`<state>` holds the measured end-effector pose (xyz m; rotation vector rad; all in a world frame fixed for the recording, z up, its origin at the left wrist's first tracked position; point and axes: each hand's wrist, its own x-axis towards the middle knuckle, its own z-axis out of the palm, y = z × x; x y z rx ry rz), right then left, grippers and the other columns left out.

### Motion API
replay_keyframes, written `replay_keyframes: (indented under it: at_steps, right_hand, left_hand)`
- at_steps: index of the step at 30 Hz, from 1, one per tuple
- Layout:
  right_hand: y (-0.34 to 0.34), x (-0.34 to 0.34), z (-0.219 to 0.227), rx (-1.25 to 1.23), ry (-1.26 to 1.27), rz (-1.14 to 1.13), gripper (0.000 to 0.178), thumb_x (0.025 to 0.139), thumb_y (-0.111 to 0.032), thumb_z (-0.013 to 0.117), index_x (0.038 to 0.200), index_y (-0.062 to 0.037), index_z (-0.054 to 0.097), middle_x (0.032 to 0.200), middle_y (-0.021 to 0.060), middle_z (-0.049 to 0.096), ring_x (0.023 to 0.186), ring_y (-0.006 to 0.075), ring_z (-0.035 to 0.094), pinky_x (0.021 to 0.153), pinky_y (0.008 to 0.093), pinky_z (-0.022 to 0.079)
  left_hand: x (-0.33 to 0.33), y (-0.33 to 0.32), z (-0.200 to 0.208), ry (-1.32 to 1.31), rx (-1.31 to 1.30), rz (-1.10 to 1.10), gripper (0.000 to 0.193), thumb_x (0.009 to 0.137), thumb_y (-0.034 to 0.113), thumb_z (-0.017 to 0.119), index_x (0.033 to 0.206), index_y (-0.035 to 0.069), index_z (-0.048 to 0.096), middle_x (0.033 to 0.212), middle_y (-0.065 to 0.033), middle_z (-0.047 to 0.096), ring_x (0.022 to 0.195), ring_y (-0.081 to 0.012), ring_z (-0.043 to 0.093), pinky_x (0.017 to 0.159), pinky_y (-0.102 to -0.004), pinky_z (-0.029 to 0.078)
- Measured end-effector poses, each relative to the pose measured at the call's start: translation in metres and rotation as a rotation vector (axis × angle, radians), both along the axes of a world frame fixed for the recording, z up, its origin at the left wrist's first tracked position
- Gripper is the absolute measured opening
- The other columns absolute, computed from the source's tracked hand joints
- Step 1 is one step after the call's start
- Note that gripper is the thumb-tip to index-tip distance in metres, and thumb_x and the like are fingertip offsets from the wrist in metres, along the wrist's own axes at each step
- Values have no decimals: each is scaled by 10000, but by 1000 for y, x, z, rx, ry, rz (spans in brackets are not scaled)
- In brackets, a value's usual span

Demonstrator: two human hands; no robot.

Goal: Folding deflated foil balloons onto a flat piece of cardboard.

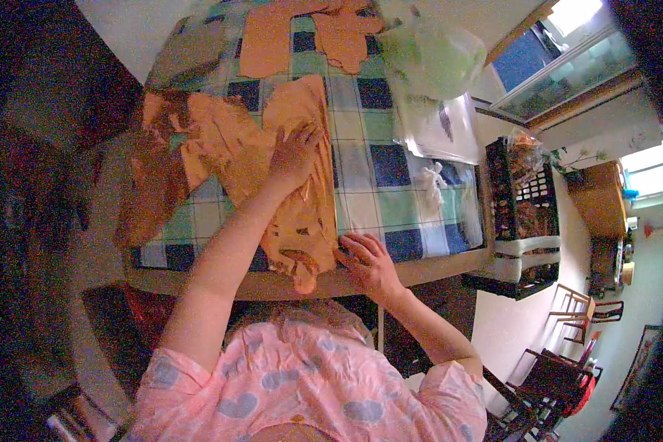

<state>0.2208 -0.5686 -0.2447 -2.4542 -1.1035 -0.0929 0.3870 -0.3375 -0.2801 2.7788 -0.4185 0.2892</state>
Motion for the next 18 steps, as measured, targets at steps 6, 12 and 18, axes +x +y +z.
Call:
replay_keyframes:
  at_steps: [6, 12, 18]
  right_hand:
    - [0, -5, 5, 79, 7, 21, 371, 682, -44, 623, 1046, -103, 668, 1231, 111, 548, 1177, 311, 490, 993, 477, 388]
    - [3, 19, 16, 183, 117, 80, 345, 678, 54, 536, 978, -61, 662, 1181, 125, 581, 1105, 321, 539, 976, 488, 398]
    - [92, 122, 4, 326, -186, -250, 483, 726, 60, 518, 1200, -20, 556, 1226, 189, 539, 1196, 369, 468, 997, 459, 377]
  left_hand:
    - [0, 4, -7, -42, -5, -3, 437, 882, 137, 443, 1316, 91, 447, 1395, -78, 416, 1339, -255, 323, 1085, -575, 171]
    - [3, 1, -1, 48, 4, -9, 494, 864, 116, 449, 1356, 89, 414, 1420, -94, 394, 1358, -265, 295, 1115, -564, 101]
    - [6, 0, -26, -98, 52, 19, 419, 890, 146, 437, 1304, 85, 461, 1417, -67, 395, 1354, -228, 301, 1096, -571, 144]
